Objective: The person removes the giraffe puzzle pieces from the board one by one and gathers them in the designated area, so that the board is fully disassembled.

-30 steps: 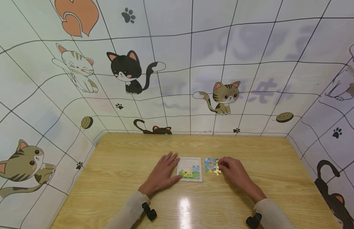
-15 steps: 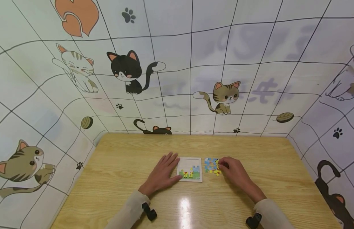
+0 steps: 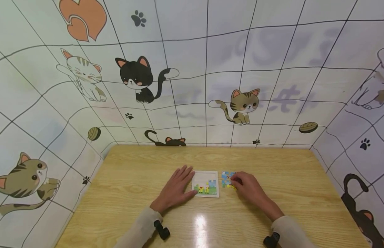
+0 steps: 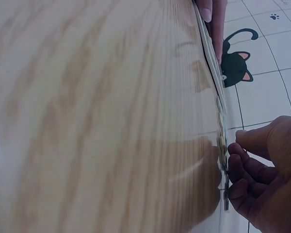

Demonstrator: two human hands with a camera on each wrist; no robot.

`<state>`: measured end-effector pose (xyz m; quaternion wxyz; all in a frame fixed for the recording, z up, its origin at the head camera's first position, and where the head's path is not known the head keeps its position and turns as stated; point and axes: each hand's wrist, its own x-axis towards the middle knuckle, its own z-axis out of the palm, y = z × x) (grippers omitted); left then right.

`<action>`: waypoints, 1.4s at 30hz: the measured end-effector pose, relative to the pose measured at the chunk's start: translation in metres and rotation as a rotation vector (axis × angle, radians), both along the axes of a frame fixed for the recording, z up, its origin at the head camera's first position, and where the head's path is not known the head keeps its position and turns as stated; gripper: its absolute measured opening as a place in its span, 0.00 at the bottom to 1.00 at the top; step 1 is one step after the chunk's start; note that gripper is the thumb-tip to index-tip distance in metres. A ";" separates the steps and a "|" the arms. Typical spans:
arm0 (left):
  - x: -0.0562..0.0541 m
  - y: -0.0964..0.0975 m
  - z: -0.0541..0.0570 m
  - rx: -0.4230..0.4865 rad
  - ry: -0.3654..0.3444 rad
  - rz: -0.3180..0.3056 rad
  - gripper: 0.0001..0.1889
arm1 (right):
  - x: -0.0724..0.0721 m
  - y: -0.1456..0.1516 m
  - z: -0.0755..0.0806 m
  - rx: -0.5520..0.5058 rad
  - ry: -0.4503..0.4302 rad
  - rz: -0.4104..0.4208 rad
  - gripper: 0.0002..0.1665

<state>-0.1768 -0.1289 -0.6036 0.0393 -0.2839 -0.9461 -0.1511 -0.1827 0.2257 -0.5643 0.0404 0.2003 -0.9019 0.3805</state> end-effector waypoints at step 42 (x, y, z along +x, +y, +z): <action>0.002 0.002 0.003 0.014 -0.008 0.002 0.45 | 0.007 -0.044 0.010 0.126 -0.038 0.185 0.14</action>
